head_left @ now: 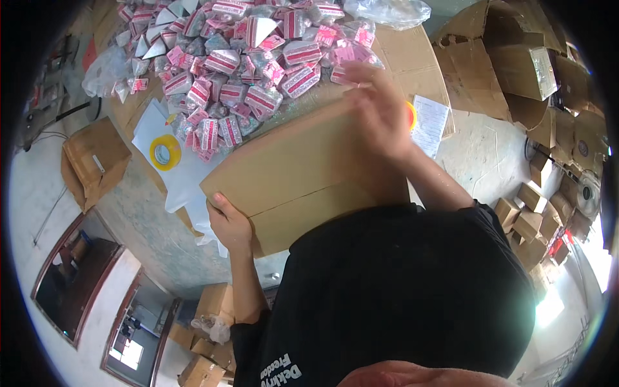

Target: The person packs wrapped items into a cardboard box, tapes the box closed using a tape dispenser, and stacks it onto a pile of boxes. The person then brings over another box, lines it with a plastic sheet, and places more wrapped items inside.

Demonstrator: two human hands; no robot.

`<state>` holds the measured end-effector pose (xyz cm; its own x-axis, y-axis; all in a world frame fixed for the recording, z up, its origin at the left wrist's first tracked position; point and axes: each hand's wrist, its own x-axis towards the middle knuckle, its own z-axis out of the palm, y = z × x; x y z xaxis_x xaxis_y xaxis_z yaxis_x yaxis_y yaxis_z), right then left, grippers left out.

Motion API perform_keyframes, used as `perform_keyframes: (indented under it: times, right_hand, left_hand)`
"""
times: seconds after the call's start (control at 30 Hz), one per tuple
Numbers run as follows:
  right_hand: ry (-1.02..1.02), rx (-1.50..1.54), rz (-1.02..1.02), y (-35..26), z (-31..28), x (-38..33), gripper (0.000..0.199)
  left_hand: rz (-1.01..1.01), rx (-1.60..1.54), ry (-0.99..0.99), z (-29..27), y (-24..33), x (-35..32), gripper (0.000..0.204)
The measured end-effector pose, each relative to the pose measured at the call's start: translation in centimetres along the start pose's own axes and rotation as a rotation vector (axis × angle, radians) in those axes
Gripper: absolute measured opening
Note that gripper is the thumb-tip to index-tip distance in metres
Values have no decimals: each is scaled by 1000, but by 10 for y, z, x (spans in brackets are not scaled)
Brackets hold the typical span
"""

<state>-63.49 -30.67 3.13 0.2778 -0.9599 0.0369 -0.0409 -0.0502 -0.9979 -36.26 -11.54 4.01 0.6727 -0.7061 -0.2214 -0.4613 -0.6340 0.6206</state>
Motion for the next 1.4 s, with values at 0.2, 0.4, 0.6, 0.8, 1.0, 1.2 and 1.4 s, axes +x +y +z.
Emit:
perform_keyframes:
  times: [0.2, 0.4, 0.6, 0.8, 1.0, 1.2, 1.4]
  right_hand:
    - [434, -488, 87, 75, -92, -16, 13]
    - [-175, -1025, 354, 163, -101, -94, 62]
    - [-32, -1195, 398, 229, -111, -106, 52]
    - [1, -776, 539, 220, -116, -88, 54]
    - [446, 238, 495, 57, -143, -33, 69]
    - [-165, 962, 138, -88, -95, -33, 41]
    - [-694, 987, 337, -73, 33, -28, 39]
  left_hand:
    - [-80, 132, 57, 3, 3, -1, 56]
    - [9, 195, 136, 7, -18, 8, 58]
    - [80, 219, 88, 11, -16, 11, 61]
    - [308, 54, -13, 1, -40, -2, 52]
    - [-9, 163, -16, 4, -33, -35, 64]
    - [-41, 172, -91, -1, -34, -35, 48]
    - [675, 353, 99, 24, -102, 4, 31]
